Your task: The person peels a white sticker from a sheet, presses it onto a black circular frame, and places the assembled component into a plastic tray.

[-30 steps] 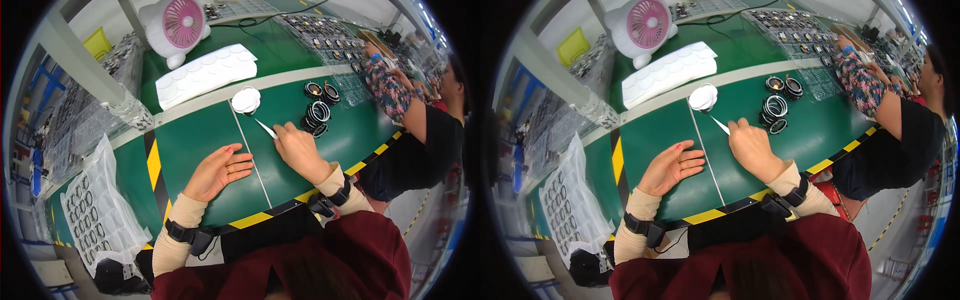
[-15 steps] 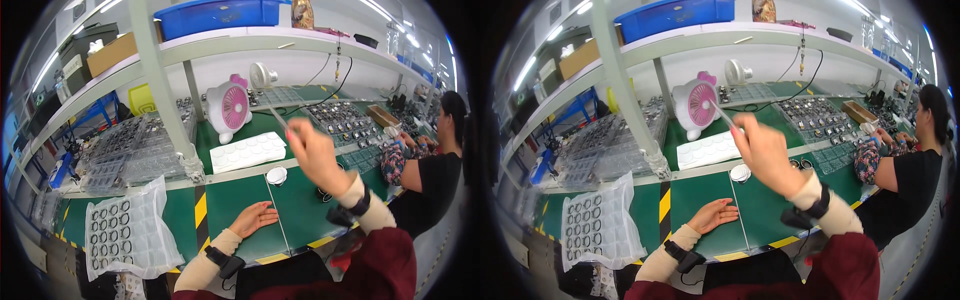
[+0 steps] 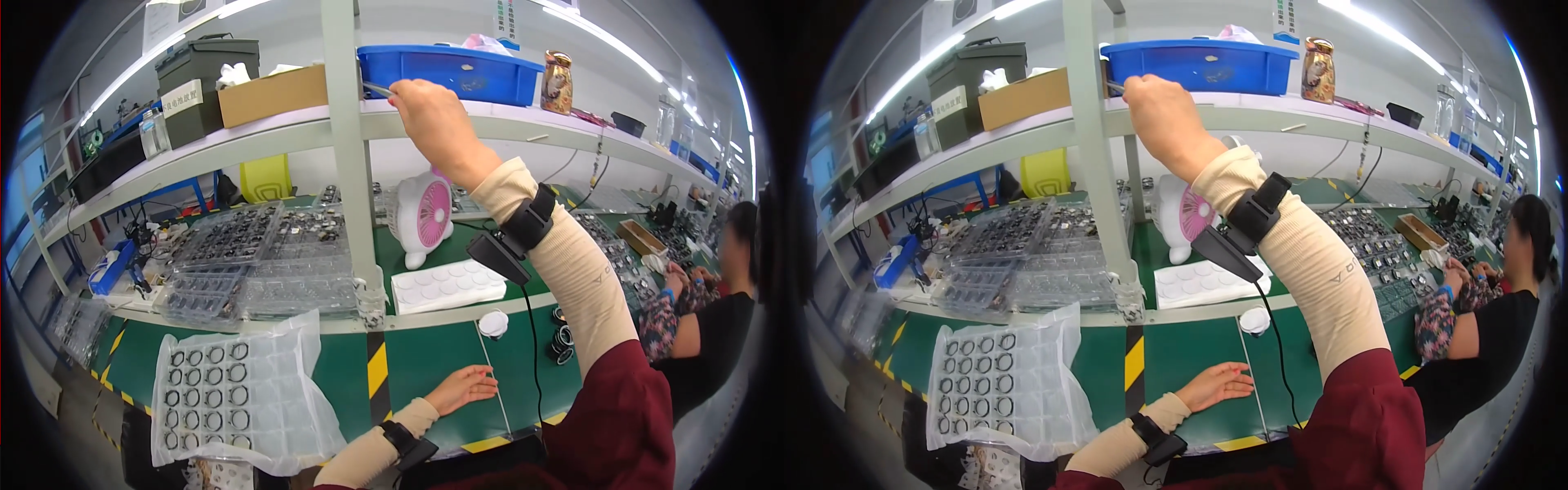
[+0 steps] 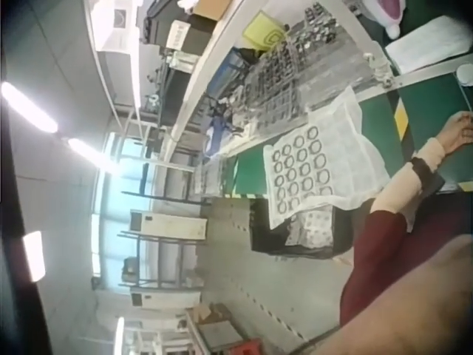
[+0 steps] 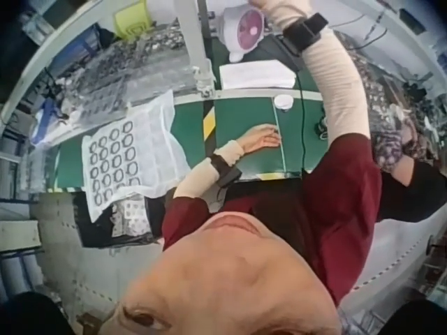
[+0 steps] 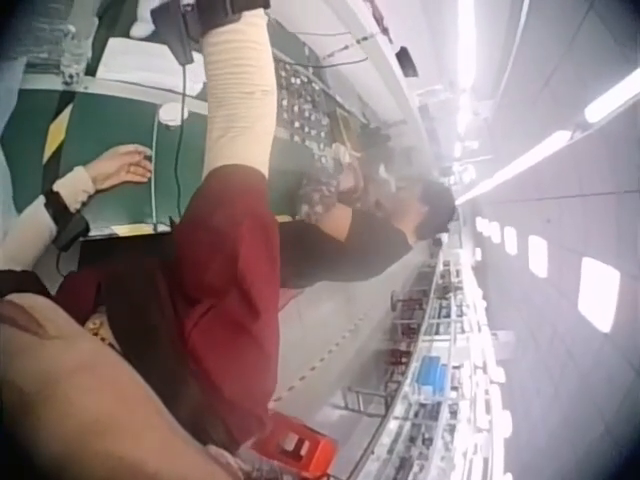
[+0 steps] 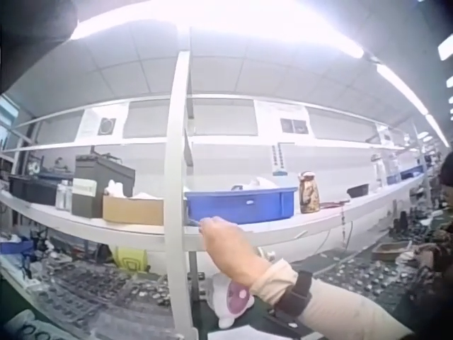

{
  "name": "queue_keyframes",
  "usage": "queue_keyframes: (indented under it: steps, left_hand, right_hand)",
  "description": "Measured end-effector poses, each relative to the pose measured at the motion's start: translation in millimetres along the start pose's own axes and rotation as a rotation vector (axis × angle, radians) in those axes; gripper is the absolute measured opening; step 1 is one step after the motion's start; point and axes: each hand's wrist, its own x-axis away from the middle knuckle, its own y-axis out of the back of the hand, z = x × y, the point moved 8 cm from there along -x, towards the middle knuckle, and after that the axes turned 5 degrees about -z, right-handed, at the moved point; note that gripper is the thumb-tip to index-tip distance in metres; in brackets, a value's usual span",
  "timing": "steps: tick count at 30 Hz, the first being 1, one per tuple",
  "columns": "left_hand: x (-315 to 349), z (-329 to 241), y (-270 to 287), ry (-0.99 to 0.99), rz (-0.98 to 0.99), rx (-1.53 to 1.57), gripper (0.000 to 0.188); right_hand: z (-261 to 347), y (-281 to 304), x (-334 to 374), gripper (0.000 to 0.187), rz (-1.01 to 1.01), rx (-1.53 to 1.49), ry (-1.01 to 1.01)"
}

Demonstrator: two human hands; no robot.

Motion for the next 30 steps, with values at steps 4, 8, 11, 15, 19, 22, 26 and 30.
queue_keyframes:
  steps: [4,8,11,15,19,22,26,30]
  left_hand:
    - [1.8,2.9,0.8,0.036,-0.003,-0.052,0.029]
    - [2.5,3.5,0.2,0.042,0.010,-0.025,0.029]
    - [1.1,3.7,-0.2,0.054,0.016,-0.022,0.030]
    - [-1.4,4.2,2.3,0.051,0.024,-0.024,0.031]
    - [2.4,3.9,4.0,0.048,-0.018,-0.026,0.032]
    - [2.4,9.5,1.4,0.064,-0.011,-0.026,0.032]
    - [4.0,9.0,3.5,0.069,-0.024,-0.034,0.032]
    - [2.5,10.2,-3.1,0.039,0.028,0.014,0.031]
  right_hand:
    - [9.1,8.7,-10.7,0.015,-0.082,0.032,0.040]
    - [-13.6,25.0,-40.0,0.015,-0.249,0.088,0.103]
    - [-30.1,19.0,-67.1,0.018,-0.245,0.227,0.061]
    - [-52.1,-21.5,-94.5,0.019,-0.096,0.407,-0.048]
    - [-85.3,-63.0,-123.4,0.017,0.137,0.353,-0.193]
    - [-115.5,-87.1,-139.2,0.017,0.282,0.316,-0.267]
    - [-102.7,-102.3,-128.0,0.031,0.472,0.206,-0.254]
    - [-63.3,-70.8,-118.9,0.059,0.630,0.053,-0.166]
